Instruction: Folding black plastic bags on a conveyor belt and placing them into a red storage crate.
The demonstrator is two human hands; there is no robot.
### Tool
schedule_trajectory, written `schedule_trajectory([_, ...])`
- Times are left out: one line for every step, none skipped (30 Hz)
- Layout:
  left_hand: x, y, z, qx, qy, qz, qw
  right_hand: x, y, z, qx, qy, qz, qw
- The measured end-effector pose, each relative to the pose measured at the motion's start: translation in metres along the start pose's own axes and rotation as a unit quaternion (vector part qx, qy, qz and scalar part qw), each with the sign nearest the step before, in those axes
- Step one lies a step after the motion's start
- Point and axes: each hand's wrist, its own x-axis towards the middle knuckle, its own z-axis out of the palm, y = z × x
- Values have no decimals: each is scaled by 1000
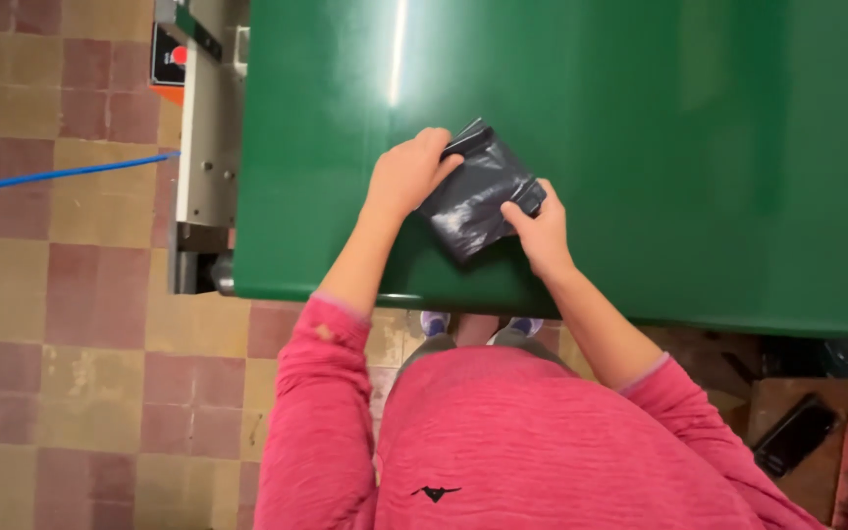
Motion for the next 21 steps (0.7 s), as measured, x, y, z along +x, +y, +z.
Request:
schedule_trajectory([-4,-11,12,-2,-3,-1,1000,1,8,6,-1,1,3,1000])
schedule_trajectory([-4,-20,25,14,12,23,1000,4,13,8,-22,12,-10,1000])
schedule_trajectory([-2,-28,38,29,26,47,998,8,18,10,-42,23,-22,999])
schedule_trajectory([-3,-26,39,27,28,51,998,8,22,9,-44,27,-25,998])
schedule_trajectory([-3,-22,40,42,22,43,998,7,25,6,-107,32,-80,991])
schedule_trajectory([-1,-19,37,62,15,38,997,8,27,7,-164,38,-136,976])
schedule_trajectory([-4,-12,35,63,16,46,997,3,24,9,-162,45,-140,976])
schedule_trajectory([3,-7,30,85,4,48,995,7,18,12,-256,67,-106,959])
schedule_trajectory([9,-2,26,107,-8,50,993,10,12,14,-346,90,-69,931])
schedule_trajectory([9,1,32,115,4,65,991,9,2,20,-339,101,-85,931])
schedule_trajectory([9,4,39,104,4,38,994,6,-9,26,-456,87,-112,879])
schedule_trajectory([3,9,44,95,0,9,995,-3,-19,31,-564,72,-131,812])
schedule_trajectory([5,10,45,104,8,22,994,-1,-24,31,-557,85,-141,814])
schedule_trajectory([6,10,49,77,7,-3,997,-1,-28,29,-579,60,-132,803])
schedule_trajectory([7,10,54,49,5,-28,998,0,-30,26,-600,36,-122,790])
schedule_trajectory([5,18,51,52,9,-20,998,1,-36,22,-597,43,-127,791])
schedule_trajectory([4,27,48,33,-7,-43,999,1,-42,16,-562,38,-221,796])
schedule_trajectory([3,37,46,14,-24,-63,998,1,-49,9,-521,35,-313,793])
schedule_trajectory([-1,52,33,17,-20,-54,998,-1,-50,-2,-519,45,-318,792])
schedule_trajectory([-2,72,24,-49,-16,17,999,-2,-52,-19,-454,22,-322,830])
schedule_trajectory([-3,92,17,-115,-15,87,989,-4,-53,-38,-386,-2,-326,863])
